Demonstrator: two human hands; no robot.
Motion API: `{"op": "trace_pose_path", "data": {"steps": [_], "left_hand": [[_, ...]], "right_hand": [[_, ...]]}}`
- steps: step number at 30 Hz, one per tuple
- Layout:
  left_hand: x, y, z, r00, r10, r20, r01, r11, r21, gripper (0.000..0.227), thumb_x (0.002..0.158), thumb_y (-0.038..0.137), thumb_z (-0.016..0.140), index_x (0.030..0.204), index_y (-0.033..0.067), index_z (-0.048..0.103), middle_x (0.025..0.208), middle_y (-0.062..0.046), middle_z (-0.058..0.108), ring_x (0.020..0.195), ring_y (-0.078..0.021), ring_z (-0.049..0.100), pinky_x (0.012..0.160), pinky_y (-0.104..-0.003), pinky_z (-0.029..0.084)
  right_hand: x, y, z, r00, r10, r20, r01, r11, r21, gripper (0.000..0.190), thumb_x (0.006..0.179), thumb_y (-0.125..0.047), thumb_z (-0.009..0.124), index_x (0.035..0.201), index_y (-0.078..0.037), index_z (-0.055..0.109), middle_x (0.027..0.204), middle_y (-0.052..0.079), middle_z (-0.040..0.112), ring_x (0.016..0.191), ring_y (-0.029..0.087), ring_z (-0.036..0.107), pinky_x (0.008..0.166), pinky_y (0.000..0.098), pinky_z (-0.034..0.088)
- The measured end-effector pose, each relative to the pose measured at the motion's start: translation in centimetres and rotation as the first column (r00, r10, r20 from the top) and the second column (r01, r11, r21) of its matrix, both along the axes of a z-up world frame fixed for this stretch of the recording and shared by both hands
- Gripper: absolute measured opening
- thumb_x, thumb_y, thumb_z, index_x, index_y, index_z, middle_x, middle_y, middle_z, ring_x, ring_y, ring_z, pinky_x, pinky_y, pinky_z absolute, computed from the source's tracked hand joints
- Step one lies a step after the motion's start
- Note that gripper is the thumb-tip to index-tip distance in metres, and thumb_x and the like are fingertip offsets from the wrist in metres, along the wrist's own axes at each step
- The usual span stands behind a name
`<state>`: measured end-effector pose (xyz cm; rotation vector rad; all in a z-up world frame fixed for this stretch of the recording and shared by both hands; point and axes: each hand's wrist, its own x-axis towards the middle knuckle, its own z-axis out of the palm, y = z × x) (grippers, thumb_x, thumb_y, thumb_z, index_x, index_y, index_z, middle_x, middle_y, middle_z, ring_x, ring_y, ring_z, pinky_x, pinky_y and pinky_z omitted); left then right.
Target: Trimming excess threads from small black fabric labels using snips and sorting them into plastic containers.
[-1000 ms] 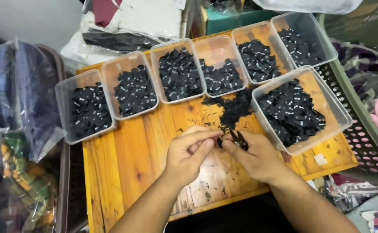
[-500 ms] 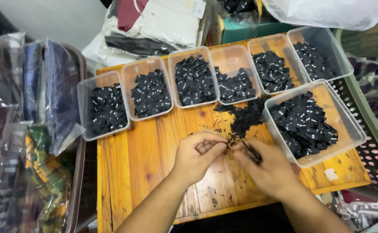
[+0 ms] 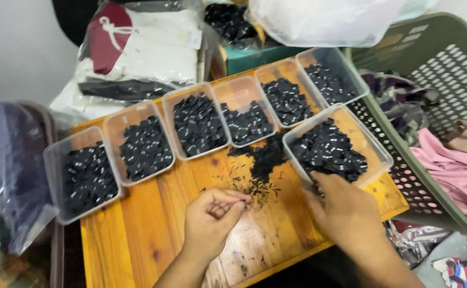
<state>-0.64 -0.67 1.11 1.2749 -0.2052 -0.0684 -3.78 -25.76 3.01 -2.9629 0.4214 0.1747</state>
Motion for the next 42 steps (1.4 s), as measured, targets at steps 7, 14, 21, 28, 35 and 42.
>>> {"op": "trace_pose_path", "data": {"steps": [7, 14, 21, 28, 35, 42], "left_hand": [[-0.2, -0.7, -0.9, 0.996, -0.045, -0.077, 0.047, 0.999, 0.026, 0.010, 0.083, -0.007, 0.074, 0.087, 0.0001, 0.068, 0.087, -0.020, 0.082, 0.081, -0.0212, 0.081, 0.073, -0.028, 0.067], [-0.2, -0.1, -0.3, 0.995, -0.016, 0.101, 0.002, 0.991, 0.137, 0.009, 0.086, -0.002, 0.074, 0.093, 0.0026, 0.071, 0.084, -0.010, 0.077, 0.074, -0.0142, 0.073, 0.067, -0.024, 0.064], [0.3, 0.8, 1.1, 0.927, 0.098, 0.362, -0.200, 0.946, 0.257, 0.015, 0.080, -0.003, 0.081, 0.093, 0.0036, 0.078, 0.100, -0.013, 0.074, 0.086, -0.0144, 0.072, 0.071, -0.017, 0.059], [0.9, 0.7, 0.7, 0.916, 0.094, 0.389, -0.239, 0.908, 0.343, 0.017, 0.079, 0.000, 0.084, 0.094, 0.0077, 0.080, 0.101, -0.007, 0.075, 0.064, -0.0037, 0.059, 0.055, -0.014, 0.045], [1.1, 0.8, 0.9, 0.905, 0.093, 0.416, -0.223, 0.935, 0.277, 0.015, 0.078, 0.001, 0.082, 0.089, 0.0111, 0.081, 0.091, -0.009, 0.077, 0.075, -0.0208, 0.074, 0.069, -0.032, 0.058], [0.8, 0.0, 0.5, 0.927, 0.130, 0.351, -0.210, 0.957, 0.201, 0.020, 0.079, -0.001, 0.083, 0.098, 0.0063, 0.080, 0.091, -0.010, 0.076, 0.069, -0.0119, 0.067, 0.064, -0.027, 0.057]], "right_hand": [[-1.8, 0.6, -2.4, 0.969, 0.163, 0.183, -0.148, 0.985, -0.092, 0.057, 0.086, -0.054, 0.064, 0.137, -0.030, 0.060, 0.106, -0.005, 0.071, 0.079, 0.035, 0.073, 0.054, 0.0558, 0.056], [-3.1, 5.4, 1.8, 0.956, 0.224, 0.191, -0.292, 0.804, 0.518, 0.029, 0.089, -0.041, 0.064, 0.113, -0.024, 0.068, 0.090, 0.001, 0.071, 0.079, 0.021, 0.071, 0.071, 0.0409, 0.056], [0.9, 8.5, 0.3, 0.979, 0.093, 0.183, -0.205, 0.429, 0.879, 0.011, 0.093, -0.025, 0.067, 0.094, -0.015, 0.072, 0.083, -0.002, 0.071, 0.076, 0.012, 0.064, 0.073, 0.0289, 0.054], [2.9, 7.6, -4.2, 0.947, 0.172, 0.272, -0.311, 0.264, 0.913, 0.029, 0.098, -0.040, 0.059, 0.100, -0.015, 0.073, 0.078, -0.003, 0.068, 0.072, 0.012, 0.068, 0.073, 0.0276, 0.059], [2.2, 8.6, -3.9, 0.947, -0.149, 0.283, -0.269, 0.107, 0.957, 0.017, 0.084, 0.001, 0.076, 0.101, 0.002, 0.078, 0.055, 0.003, 0.055, 0.047, 0.007, 0.053, 0.043, 0.0193, 0.042], [2.3, 8.0, -5.1, 0.931, -0.207, 0.302, -0.285, 0.108, 0.952, 0.017, 0.081, 0.004, 0.079, 0.098, 0.003, 0.078, 0.057, 0.003, 0.056, 0.047, 0.006, 0.052, 0.043, 0.0184, 0.041]]}}
